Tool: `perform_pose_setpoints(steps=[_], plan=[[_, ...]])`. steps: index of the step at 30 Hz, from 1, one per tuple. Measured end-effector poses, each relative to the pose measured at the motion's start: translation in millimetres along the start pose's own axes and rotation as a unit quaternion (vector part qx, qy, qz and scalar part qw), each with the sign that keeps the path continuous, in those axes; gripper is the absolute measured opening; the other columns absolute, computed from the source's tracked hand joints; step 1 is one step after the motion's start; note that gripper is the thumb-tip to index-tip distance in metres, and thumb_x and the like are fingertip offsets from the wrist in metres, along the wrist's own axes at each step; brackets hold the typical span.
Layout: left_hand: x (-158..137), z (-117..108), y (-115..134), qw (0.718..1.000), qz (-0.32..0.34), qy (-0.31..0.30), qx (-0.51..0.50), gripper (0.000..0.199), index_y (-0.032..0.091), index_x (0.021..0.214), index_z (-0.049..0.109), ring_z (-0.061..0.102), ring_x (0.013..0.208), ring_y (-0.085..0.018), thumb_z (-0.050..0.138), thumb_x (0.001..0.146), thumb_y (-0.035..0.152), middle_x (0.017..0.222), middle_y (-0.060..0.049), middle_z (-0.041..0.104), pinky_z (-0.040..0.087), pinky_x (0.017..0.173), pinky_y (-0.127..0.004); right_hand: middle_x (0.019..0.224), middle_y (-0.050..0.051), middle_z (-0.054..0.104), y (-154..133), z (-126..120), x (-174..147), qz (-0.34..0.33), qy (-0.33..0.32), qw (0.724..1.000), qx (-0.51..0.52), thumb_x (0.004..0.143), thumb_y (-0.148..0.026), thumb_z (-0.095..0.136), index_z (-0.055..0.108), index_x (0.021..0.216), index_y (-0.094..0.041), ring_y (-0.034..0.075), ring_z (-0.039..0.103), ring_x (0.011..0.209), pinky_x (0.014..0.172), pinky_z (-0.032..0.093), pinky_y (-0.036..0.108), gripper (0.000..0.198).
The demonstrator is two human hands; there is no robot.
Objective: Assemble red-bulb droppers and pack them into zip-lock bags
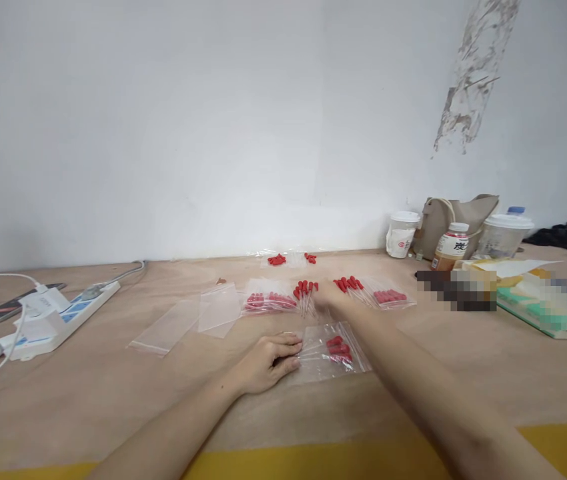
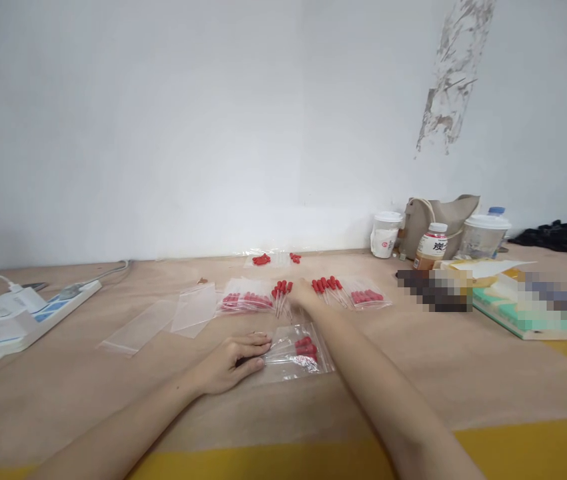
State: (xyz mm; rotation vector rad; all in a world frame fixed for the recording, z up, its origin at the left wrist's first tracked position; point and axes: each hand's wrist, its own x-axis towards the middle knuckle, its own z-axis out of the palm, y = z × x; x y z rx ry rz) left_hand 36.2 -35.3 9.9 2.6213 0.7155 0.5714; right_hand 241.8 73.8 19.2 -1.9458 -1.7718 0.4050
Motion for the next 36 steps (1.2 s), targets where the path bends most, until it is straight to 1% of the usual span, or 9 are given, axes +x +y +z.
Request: perform_pose_setpoints(steps=[4,6,8,11,22,26,29,33,36], plan=[[-0.4,2.1,-3.0,1.000,-0.008,0.004,0.004,0.035,0.021,0.117,0.051,0.045,0.114,-0.018,0.045,0.084,0.032,0.123,-0.005,0.049,0.032,0.099,-0.034,0.083,0.010,0.061,32.2,-28.5,-17.6,-0.018,0.069,0.997,0.041,0.071,-0.015,0.044,0.039,0.116,-0.009,0.015,0.059,0.074,0.058,0.041,0.020,0.046],[-0.5,3.1,-4.8,1.000,-0.009,0.008,0.002,0.035,0.022,0.117,0.051,0.045,0.113,-0.018,0.046,0.084,0.032,0.123,-0.004,0.050,0.033,0.099,-0.035,0.067,0.001,0.056,55.7,-37.8,-29.1,-0.024,0.112,0.984,0.137,0.071,-0.017,0.042,0.027,0.123,-0.011,0.012,0.055,0.054,0.048,0.040,0.020,0.054],[-0.4,3.7,-5.9,1.000,-0.010,0.011,-0.001,0.035,0.023,0.117,0.051,0.046,0.113,-0.018,0.046,0.084,0.032,0.123,-0.004,0.050,0.033,0.098,-0.035,0.055,-0.007,0.046,77.2,-40.0,-40.9,-0.014,0.129,0.957,0.260,0.070,-0.018,0.041,0.025,0.121,-0.015,0.009,0.045,0.038,0.037,0.035,0.019,0.054],[-0.2,3.6,-6.3,1.000,-0.015,0.010,-0.001,0.035,0.022,0.117,0.051,0.046,0.113,-0.018,0.047,0.083,0.032,0.123,-0.004,0.050,0.034,0.098,-0.035,0.050,-0.010,0.039,94.6,-32.9,-56.4,0.016,0.122,0.921,0.369,0.066,-0.016,0.043,0.033,0.108,-0.019,0.008,0.040,0.032,0.030,0.031,0.018,0.044],[-0.9,2.6,-3.9,1.000,-0.028,0.008,-0.001,0.036,0.024,0.117,0.051,0.044,0.114,-0.019,0.046,0.083,0.034,0.123,-0.003,0.050,0.034,0.098,-0.036,0.055,-0.009,0.047,80.7,-12.1,-77.8,0.044,0.154,0.838,0.522,0.063,-0.012,0.057,0.027,0.088,-0.025,0.011,0.055,0.045,0.043,0.049,0.022,0.041],[-1.0,1.3,-0.8,0.999,-0.038,0.009,0.007,0.038,0.025,0.119,0.048,0.045,0.114,-0.019,0.047,0.083,0.034,0.122,-0.002,0.051,0.033,0.098,-0.035,0.056,-0.006,0.053,74.6,-15.2,-87.1,0.089,0.074,0.812,0.572,0.070,-0.014,0.055,0.031,0.082,-0.023,0.010,0.058,0.049,0.052,0.052,0.023,0.028],[-1.4,0.6,0.8,0.999,-0.045,0.013,0.006,0.039,0.026,0.121,0.047,0.045,0.113,-0.019,0.048,0.082,0.034,0.123,-0.001,0.050,0.034,0.097,-0.035,0.060,-0.001,0.058,73.6,-24.2,-92.3,0.105,-0.010,0.825,0.556,0.072,-0.016,0.054,0.037,0.080,-0.020,0.011,0.060,0.053,0.056,0.051,0.024,0.020],[-1.7,0.6,0.6,0.999,-0.049,0.012,0.011,0.040,0.026,0.121,0.047,0.044,0.114,-0.020,0.047,0.082,0.035,0.123,-0.001,0.050,0.034,0.097,-0.036,0.058,-0.001,0.059,85.6,-43.0,-93.6,0.016,-0.177,0.891,0.417,0.064,-0.026,0.065,0.050,0.075,-0.015,0.009,0.055,0.050,0.047,0.044,0.019,0.021],[-1.6,1.3,-0.3,0.999,-0.049,0.009,0.019,0.039,0.026,0.121,0.046,0.044,0.114,-0.019,0.047,0.083,0.035,0.123,-0.001,0.050,0.034,0.097,-0.036,0.060,-0.002,0.059,94.0,-49.1,-91.3,-0.079,-0.176,0.919,0.345,0.058,-0.033,0.069,0.058,0.074,-0.013,0.008,0.052,0.052,0.047,0.038,0.019,0.027]])
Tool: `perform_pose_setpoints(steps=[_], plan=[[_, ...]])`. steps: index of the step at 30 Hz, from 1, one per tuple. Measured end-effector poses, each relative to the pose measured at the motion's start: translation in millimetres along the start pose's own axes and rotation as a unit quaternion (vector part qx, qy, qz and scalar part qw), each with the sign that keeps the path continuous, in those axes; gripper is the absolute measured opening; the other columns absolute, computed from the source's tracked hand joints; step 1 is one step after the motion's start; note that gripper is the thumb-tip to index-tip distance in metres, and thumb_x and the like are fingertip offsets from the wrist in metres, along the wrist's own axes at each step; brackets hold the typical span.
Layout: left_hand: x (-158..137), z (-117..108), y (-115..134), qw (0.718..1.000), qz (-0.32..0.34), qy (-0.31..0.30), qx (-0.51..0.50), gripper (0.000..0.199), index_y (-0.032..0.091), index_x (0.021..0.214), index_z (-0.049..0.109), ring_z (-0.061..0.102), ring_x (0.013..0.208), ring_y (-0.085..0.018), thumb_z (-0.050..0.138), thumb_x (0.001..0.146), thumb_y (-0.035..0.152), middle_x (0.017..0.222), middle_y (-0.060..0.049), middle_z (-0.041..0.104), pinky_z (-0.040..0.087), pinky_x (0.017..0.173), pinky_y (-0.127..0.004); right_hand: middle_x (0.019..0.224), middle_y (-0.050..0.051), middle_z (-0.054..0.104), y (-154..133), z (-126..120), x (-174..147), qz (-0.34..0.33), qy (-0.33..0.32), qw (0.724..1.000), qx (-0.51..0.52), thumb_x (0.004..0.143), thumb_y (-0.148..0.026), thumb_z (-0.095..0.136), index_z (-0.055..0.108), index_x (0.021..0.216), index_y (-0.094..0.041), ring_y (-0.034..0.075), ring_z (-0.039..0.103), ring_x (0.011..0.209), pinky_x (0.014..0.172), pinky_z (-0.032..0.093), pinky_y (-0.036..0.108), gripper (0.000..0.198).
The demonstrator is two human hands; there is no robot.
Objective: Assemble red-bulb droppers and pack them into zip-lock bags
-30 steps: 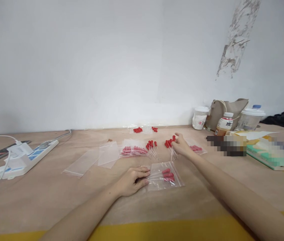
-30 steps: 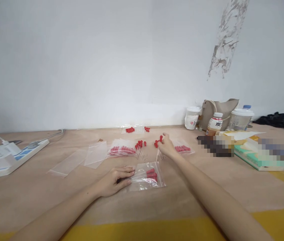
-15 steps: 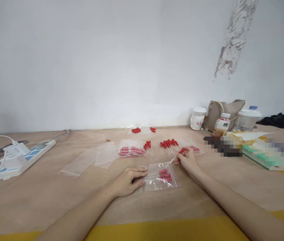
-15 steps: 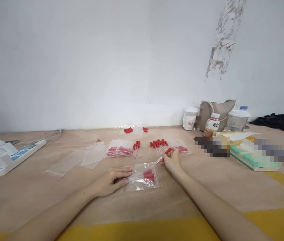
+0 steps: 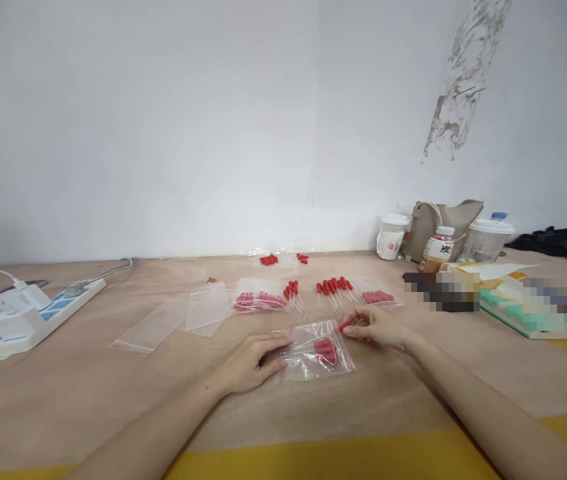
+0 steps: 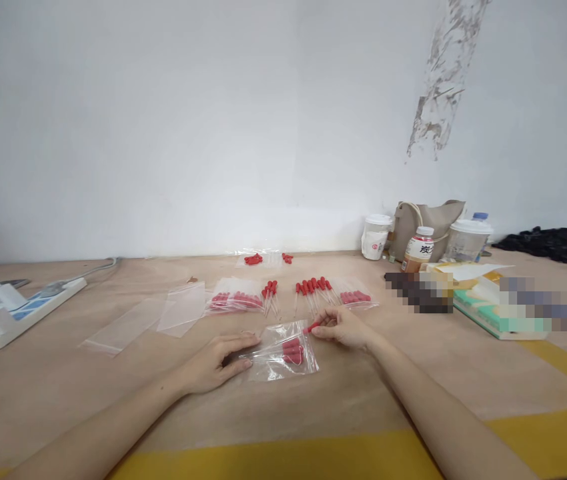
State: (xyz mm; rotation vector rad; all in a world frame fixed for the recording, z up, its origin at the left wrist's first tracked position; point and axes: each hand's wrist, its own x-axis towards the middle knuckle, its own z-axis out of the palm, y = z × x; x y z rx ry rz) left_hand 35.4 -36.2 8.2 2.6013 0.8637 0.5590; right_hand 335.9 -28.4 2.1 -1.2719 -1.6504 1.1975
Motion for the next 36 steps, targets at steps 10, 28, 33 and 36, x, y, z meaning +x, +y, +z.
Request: perform_pose_setpoints(steps=[10,28,33,36], plan=[[0.9,0.2,0.1,1.000,0.010,0.003,0.006,0.038,0.025,0.120,0.047,0.047,0.111,-0.018,0.045,0.084,0.034,0.121,-0.002,0.052,0.034,0.096,-0.033,0.079,0.004,0.066,7.3,23.0,9.5,-0.123,0.001,0.990,-0.074,0.069,-0.036,0.058,0.066,0.078,-0.015,0.015,0.057,0.074,0.071,0.042,0.027,0.024],[-0.4,-0.9,-0.1,1.000,0.012,-0.016,0.008,0.035,0.030,0.120,0.046,0.043,0.113,-0.019,0.042,0.086,0.033,0.126,-0.001,0.046,0.033,0.096,-0.034,0.063,0.001,0.062,-1.4,7.9,36.9,-0.016,0.164,0.955,-0.245,0.065,-0.021,0.056,0.060,0.070,-0.014,0.011,0.055,0.058,0.052,0.040,0.019,0.010],[-0.8,-0.8,0.4,1.000,0.020,-0.020,0.003,0.033,0.030,0.119,0.048,0.043,0.112,-0.018,0.040,0.087,0.032,0.124,-0.001,0.046,0.033,0.096,-0.033,0.068,0.008,0.064,-19.5,21.2,82.5,0.024,0.214,0.914,-0.342,0.061,-0.016,0.055,0.059,0.061,-0.014,0.018,0.058,0.069,0.059,0.040,0.024,0.005],[-1.1,-0.6,0.8,1.000,0.018,-0.019,0.002,0.033,0.029,0.118,0.048,0.044,0.111,-0.018,0.040,0.087,0.032,0.123,-0.002,0.047,0.034,0.096,-0.033,0.069,0.014,0.064,-25.6,33.5,107.8,0.070,0.212,0.902,-0.370,0.056,-0.011,0.057,0.060,0.062,-0.011,0.022,0.059,0.068,0.055,0.041,0.026,0.006]])
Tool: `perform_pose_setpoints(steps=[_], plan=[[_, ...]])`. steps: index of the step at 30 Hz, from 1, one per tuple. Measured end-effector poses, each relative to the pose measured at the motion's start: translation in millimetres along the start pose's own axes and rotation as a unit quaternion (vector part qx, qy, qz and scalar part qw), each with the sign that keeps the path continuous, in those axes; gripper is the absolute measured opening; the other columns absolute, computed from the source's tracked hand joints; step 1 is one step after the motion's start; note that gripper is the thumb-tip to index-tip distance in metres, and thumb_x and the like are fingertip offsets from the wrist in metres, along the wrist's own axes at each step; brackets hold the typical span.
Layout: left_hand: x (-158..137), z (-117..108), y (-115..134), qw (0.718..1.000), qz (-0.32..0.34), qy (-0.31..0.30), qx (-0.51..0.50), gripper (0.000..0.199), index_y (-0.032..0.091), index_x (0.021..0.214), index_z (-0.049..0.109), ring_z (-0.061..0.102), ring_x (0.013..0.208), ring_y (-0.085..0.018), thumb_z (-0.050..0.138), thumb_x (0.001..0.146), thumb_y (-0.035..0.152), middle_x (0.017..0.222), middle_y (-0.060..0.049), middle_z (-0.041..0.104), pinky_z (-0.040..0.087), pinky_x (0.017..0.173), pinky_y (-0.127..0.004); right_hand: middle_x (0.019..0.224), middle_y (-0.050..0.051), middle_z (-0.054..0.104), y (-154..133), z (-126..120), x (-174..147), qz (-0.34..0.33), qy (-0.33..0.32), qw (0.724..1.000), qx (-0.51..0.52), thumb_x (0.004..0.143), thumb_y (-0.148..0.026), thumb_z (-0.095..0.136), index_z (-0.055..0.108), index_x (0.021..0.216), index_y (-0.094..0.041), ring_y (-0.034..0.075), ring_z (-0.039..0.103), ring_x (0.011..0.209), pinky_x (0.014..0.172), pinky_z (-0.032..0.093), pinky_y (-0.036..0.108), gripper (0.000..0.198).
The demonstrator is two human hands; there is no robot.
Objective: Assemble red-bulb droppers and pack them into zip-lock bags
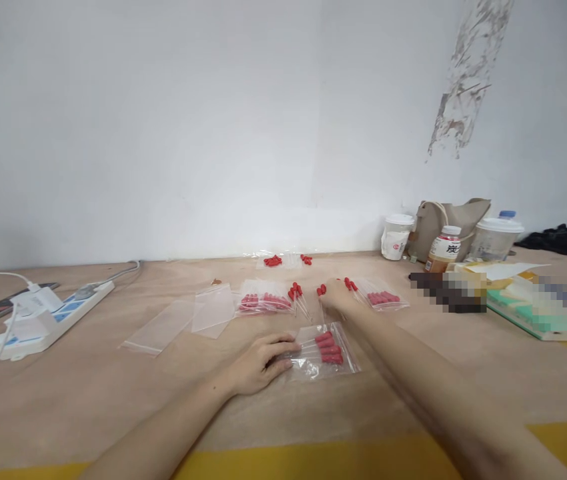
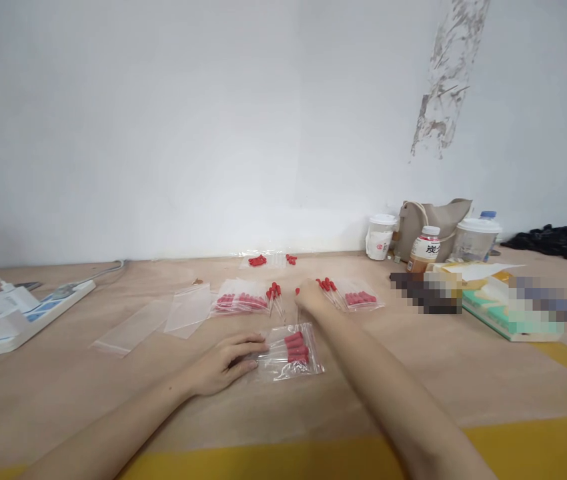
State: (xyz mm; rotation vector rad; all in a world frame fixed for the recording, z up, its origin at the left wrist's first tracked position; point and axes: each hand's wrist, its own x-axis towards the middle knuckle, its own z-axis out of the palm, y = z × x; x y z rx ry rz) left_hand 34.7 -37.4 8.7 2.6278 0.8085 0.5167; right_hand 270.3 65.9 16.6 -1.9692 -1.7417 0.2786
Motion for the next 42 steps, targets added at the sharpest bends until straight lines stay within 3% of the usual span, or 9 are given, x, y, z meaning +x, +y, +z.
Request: perform_pose_setpoints(steps=[7,10,13,17,22,30,36,39,42], plan=[[-0.1,-0.6,0.1,1.000,-0.004,0.002,-0.003,0.032,0.029,0.117,0.049,0.043,0.111,-0.019,0.040,0.087,0.033,0.122,-0.002,0.047,0.033,0.096,-0.033,0.056,0.009,0.062,-13.4,6.6,17.0,0.046,-0.053,0.997,-0.018,0.049,-0.005,0.062,0.062,0.065,-0.014,0.023,0.060,0.063,0.052,0.043,0.026,0.018],[0.1,-1.5,1.6,1.000,0.002,-0.006,0.000,0.032,0.029,0.118,0.048,0.044,0.111,-0.019,0.039,0.087,0.032,0.122,-0.002,0.047,0.034,0.096,-0.032,0.069,0.014,0.064,-9.9,-3.7,8.0,0.043,-0.033,0.999,0.004,0.055,-0.012,0.061,0.061,0.084,-0.011,0.024,0.060,0.066,0.052,0.042,0.027,0.029],[0.3,-2.4,3.3,1.000,0.003,-0.011,0.007,0.033,0.028,0.119,0.047,0.043,0.112,-0.018,0.038,0.088,0.032,0.123,-0.003,0.046,0.033,0.096,-0.031,0.082,0.013,0.062,2.2,-18.2,-9.2,0.015,0.006,0.999,0.035,0.064,-0.018,0.055,0.045,0.113,-0.009,0.020,0.059,0.073,0.056,0.043,0.024,0.051],[0.4,-3.5,4.1,0.999,0.001,-0.023,0.027,0.034,0.028,0.121,0.044,0.041,0.114,-0.018,0.036,0.088,0.032,0.125,-0.003,0.043,0.032,0.097,-0.031,0.058,-0.004,0.052,33.3,-31.8,-37.5,-0.045,0.011,0.975,0.216,0.065,-0.016,0.052,0.015,0.129,-0.013,0.012,0.053,0.050,0.047,0.040,0.020,0.074],[0.4,-4.8,2.9,0.997,0.001,-0.049,0.056,0.037,0.030,0.126,0.036,0.036,0.118,-0.019,0.031,0.090,0.033,0.130,-0.002,0.039,0.028,0.099,-0.035,0.056,-0.009,0.043,64.8,-27.4,-63.8,-0.024,0.010,0.898,0.438,0.063,-0.024,0.056,0.016,0.124,-0.021,0.010,0.048,0.041,0.038,0.037,0.019,0.073],[0.9,-4.3,2.2,0.995,0.001,-0.065,0.082,0.040,0.032,0.130,0.030,0.032,0.120,-0.020,0.028,0.090,0.035,0.133,-0.001,0.035,0.026,0.100,-0.038,0.064,-0.006,0.046,58.4,-9.9,-76.0,-0.007,0.093,0.853,0.513,0.063,-0.028,0.061,0.024,0.107,-0.024,0.011,0.052,0.045,0.043,0.046,0.024,0.057],[1.0,-3.6,2.1,0.994,0.002,-0.064,0.090,0.040,0.032,0.131,0.029,0.032,0.121,-0.020,0.028,0.090,0.035,0.133,-0.001,0.035,0.026,0.100,-0.038,0.061,-0.005,0.052,53.9,-0.3,-82.4,0.025,0.007,0.813,0.581,0.064,-0.030,0.062,0.035,0.094,-0.023,0.014,0.059,0.055,0.058,0.051,0.030,0.041],[1.0,-3.9,1.9,0.994,0.000,-0.064,0.091,0.040,0.032,0.131,0.029,0.032,0.120,-0.020,0.028,0.090,0.036,0.133,-0.001,0.034,0.026,0.100,-0.038,0.065,-0.002,0.057,59.5,-2.4,-80.8,0.026,-0.031,0.818,0.574,0.062,-0.032,0.065,0.045,0.086,-0.019,0.013,0.059,0.058,0.061,0.050,0.029,0.033],[0.8,-4.1,1.5,0.993,-0.004,-0.067,0.094,0.040,0.033,0.130,0.030,0.032,0.121,-0.020,0.028,0.090,0.036,0.133,-0.001,0.034,0.026,0.101,-0.038,0.063,-0.001,0.058,70.3,-9.0,-77.2,-0.025,-0.073,0.871,0.485,0.060,-0.035,0.067,0.055,0.081,-0.015,0.011,0.055,0.056,0.058,0.046,0.026,0.032]])
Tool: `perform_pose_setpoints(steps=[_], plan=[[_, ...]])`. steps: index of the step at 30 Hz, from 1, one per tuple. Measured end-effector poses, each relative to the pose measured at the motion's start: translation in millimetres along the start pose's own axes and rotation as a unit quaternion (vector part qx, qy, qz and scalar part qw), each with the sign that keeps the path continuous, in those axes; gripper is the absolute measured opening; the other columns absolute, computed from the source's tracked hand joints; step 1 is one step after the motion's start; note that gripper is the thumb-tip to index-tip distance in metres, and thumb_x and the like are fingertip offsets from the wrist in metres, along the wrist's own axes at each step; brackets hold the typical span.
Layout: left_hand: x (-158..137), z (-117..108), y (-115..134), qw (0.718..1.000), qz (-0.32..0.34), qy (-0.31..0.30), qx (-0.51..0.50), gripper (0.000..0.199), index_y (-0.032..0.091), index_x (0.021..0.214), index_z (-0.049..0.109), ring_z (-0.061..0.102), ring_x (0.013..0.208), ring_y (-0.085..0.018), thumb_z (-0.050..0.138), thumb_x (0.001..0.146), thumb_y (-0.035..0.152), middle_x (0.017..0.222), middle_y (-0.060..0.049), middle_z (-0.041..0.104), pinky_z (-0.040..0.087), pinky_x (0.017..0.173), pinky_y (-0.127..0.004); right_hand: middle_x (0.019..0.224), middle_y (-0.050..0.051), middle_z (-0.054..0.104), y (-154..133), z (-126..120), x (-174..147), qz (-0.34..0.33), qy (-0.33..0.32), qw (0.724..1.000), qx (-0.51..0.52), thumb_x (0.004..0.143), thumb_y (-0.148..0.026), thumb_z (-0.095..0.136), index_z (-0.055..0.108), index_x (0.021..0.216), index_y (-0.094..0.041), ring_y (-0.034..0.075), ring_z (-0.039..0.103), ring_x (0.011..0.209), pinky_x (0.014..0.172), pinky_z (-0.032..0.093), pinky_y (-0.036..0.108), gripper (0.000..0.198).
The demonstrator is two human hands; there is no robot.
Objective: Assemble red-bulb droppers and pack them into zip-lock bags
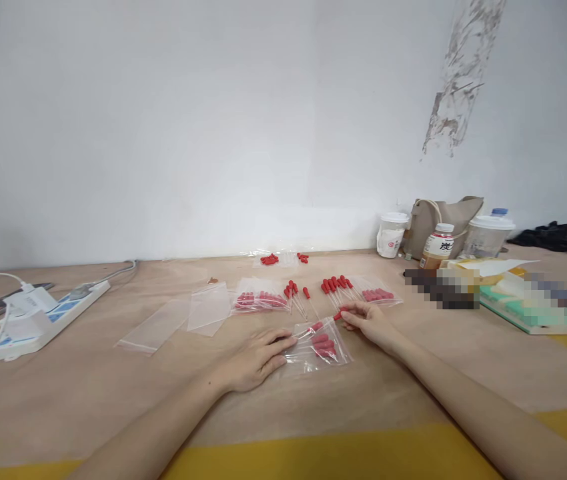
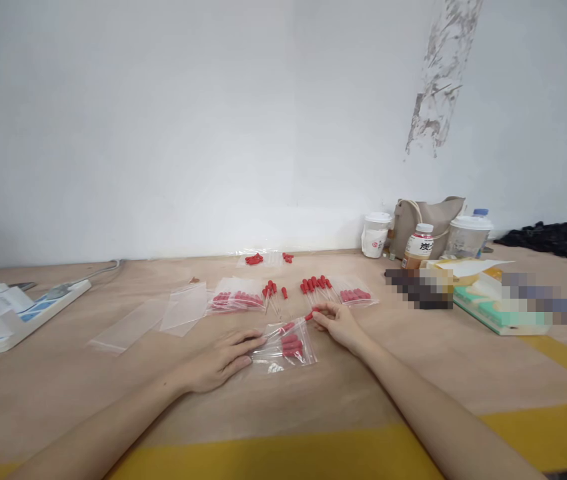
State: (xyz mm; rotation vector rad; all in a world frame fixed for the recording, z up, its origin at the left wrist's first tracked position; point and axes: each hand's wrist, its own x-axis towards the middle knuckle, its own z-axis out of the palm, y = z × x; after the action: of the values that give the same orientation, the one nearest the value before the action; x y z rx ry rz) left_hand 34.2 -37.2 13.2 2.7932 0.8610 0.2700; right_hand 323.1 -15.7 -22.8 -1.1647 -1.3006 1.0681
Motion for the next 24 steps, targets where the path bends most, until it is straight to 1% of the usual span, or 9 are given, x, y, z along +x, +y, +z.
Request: perform_pose_setpoints(steps=[2,4,7,9,17,19,21,23,24], plan=[[-0.2,0.2,-0.5,1.000,0.001,0.002,0.000,0.040,0.033,0.130,0.030,0.032,0.121,-0.019,0.028,0.091,0.036,0.133,0.000,0.034,0.026,0.101,-0.038,0.061,-0.001,0.058,-0.9,-7.9,0.1,-0.017,-0.049,0.994,-0.093,0.060,-0.038,0.066,0.060,0.081,-0.014,0.010,0.052,0.054,0.055,0.043,0.024,0.032],[-0.3,0.7,-1.1,1.000,0.004,0.004,0.000,0.039,0.033,0.130,0.030,0.032,0.121,-0.019,0.028,0.091,0.036,0.133,0.000,0.034,0.026,0.101,-0.037,0.063,0.000,0.059,-2.7,-11.7,-1.0,-0.037,-0.086,0.984,-0.153,0.062,-0.040,0.065,0.062,0.082,-0.014,0.011,0.052,0.057,0.054,0.041,0.024,0.033],[0.1,1.0,-1.6,1.000,0.007,0.005,0.000,0.040,0.033,0.130,0.030,0.032,0.120,-0.020,0.028,0.090,0.036,0.133,0.000,0.035,0.027,0.100,-0.038,0.066,0.000,0.059,-5.1,-9.0,-4.0,-0.067,-0.114,0.974,-0.184,0.063,-0.039,0.063,0.063,0.084,-0.014,0.011,0.051,0.059,0.055,0.040,0.023,0.033],[0.3,0.7,-1.3,1.000,0.007,0.006,-0.003,0.040,0.033,0.130,0.030,0.033,0.120,-0.020,0.028,0.090,0.036,0.132,0.000,0.035,0.027,0.100,-0.038,0.064,0.000,0.058,-5.1,-3.7,-5.8,-0.081,-0.117,0.970,-0.198,0.065,-0.036,0.063,0.062,0.086,-0.013,0.010,0.049,0.057,0.054,0.038,0.023,0.030],[-0.2,0.0,1.2,1.000,0.002,0.015,-0.002,0.039,0.033,0.130,0.030,0.034,0.119,-0.019,0.029,0.090,0.036,0.132,0.000,0.036,0.028,0.100,-0.037,0.071,0.001,0.058,-0.4,14.5,-9.8,-0.104,-0.070,0.975,-0.184,0.066,-0.026,0.060,0.053,0.082,-0.014,0.010,0.050,0.059,0.055,0.039,0.023,0.021],[-0.1,1.0,0.5,1.000,0.002,0.019,-0.004,0.040,0.033,0.130,0.029,0.034,0.119,-0.019,0.029,0.090,0.036,0.132,0.000,0.036,0.028,0.100,-0.037,0.073,0.001,0.058,-0.3,16.1,-11.6,-0.105,-0.074,0.977,-0.169,0.068,-0.025,0.057,0.050,0.087,-0.015,0.010,0.052,0.061,0.057,0.040,0.023,0.022],[0.1,2.0,-0.7,1.000,0.004,0.022,-0.005,0.039,0.034,0.129,0.030,0.035,0.119,-0.019,0.029,0.090,0.035,0.131,0.001,0.036,0.029,0.099,-0.037,0.074,0.000,0.059,-0.3,15.8,-13.1,-0.105,-0.095,0.979,-0.150,0.070,-0.025,0.054,0.045,0.092,-0.017,0.011,0.053,0.064,0.059,0.040,0.023,0.025],[0.3,2.6,-1.7,1.000,0.006,0.020,-0.003,0.038,0.035,0.128,0.032,0.035,0.119,-0.019,0.029,0.091,0.034,0.132,0.001,0.036,0.029,0.099,-0.037,0.072,-0.001,0.059,-1.3,13.5,-12.3,-0.096,-0.109,0.979,-0.146,0.071,-0.025,0.052,0.043,0.095,-0.017,0.010,0.053,0.062,0.058,0.040,0.023,0.027],[0.4,2.6,-2.0,1.000,0.005,0.018,-0.003,0.037,0.036,0.127,0.033,0.035,0.119,-0.019,0.029,0.091,0.033,0.132,0.001,0.036,0.029,0.099,-0.037,0.069,-0.002,0.059,-2.4,11.8,-10.5,-0.089,-0.106,0.979,-0.153,0.071,-0.026,0.052,0.043,0.095,-0.017,0.010,0.053,0.060,0.057,0.040,0.022,0.027]])
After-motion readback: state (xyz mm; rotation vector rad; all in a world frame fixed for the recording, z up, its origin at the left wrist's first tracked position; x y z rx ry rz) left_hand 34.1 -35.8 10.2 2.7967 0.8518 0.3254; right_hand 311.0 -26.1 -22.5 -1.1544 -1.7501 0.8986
